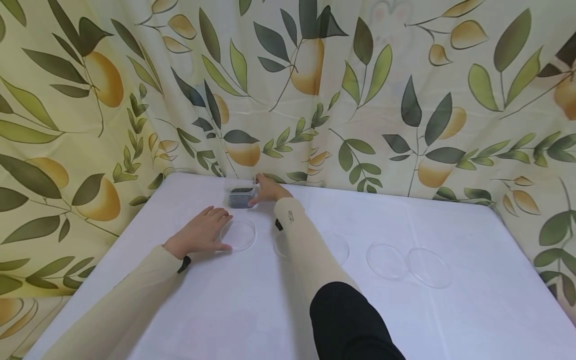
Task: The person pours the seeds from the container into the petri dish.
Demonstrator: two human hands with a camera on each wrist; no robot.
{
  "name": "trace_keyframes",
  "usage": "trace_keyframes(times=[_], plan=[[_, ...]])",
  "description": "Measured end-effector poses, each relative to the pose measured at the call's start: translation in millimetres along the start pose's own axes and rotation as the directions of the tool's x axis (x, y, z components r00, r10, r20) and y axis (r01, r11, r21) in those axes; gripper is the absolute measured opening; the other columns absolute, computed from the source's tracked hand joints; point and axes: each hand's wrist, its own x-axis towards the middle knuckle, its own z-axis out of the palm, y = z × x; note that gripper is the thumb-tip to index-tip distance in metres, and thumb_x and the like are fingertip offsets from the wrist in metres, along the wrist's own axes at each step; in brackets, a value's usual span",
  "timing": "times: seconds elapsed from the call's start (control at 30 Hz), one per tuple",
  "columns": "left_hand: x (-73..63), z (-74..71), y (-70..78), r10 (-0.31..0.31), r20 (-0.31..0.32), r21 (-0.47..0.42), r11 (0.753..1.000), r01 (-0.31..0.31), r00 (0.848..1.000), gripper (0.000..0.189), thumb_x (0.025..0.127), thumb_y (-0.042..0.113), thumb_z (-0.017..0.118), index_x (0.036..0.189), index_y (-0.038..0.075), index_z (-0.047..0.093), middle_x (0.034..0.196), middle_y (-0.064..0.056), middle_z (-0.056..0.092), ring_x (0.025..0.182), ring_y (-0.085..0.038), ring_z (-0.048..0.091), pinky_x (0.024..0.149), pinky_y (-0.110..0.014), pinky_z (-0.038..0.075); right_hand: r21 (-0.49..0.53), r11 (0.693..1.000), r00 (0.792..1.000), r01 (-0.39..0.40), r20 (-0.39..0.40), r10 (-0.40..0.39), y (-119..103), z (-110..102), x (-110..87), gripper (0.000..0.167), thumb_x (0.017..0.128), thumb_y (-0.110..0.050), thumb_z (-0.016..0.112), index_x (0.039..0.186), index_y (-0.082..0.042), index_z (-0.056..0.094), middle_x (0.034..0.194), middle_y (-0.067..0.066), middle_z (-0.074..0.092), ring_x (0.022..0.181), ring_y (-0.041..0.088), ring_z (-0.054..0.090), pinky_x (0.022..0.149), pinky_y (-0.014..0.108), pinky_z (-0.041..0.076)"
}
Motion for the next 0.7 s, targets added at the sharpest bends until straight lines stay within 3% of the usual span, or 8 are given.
trace_keyframes(times=[0.33, 0.7], plan=[[0.5, 0.9, 1.1, 0.013, -0.003, 0.001, 1.000, -0.013, 1.000, 0.084, 0.076, 0.067, 0.059, 0.126, 0.000, 0.054, 0.125, -0.014, 0.056, 0.122, -0.029, 0.048, 0.111, -0.050, 0.030, 0.072, 0.997, 1.000, -0.022, -0.007, 0.023, -3, 6, 1.0, 0.078, 0.070, -0.024, 0.083, 0.131, -0.001, 0.040, 0.128, 0.015, 0.051, 0.122, 0.027, 0.048, 0.107, 0.040, 0.038], [0.2, -0.8, 2.7, 0.014, -0.014, -0.002, 1.000, -0.014, 1.000, 0.083, 0.075, 0.067, 0.061, 0.124, 0.001, 0.055, 0.120, -0.013, 0.057, 0.115, -0.028, 0.052, 0.101, -0.042, 0.041, 0.144, 0.989, 0.999, -0.023, -0.031, 0.027, -2, 12, 5.9, 0.085, 0.069, -0.019, 0.083, 0.135, -0.001, 0.033, 0.136, 0.015, 0.047, 0.122, 0.027, 0.048, 0.108, 0.039, 0.037]])
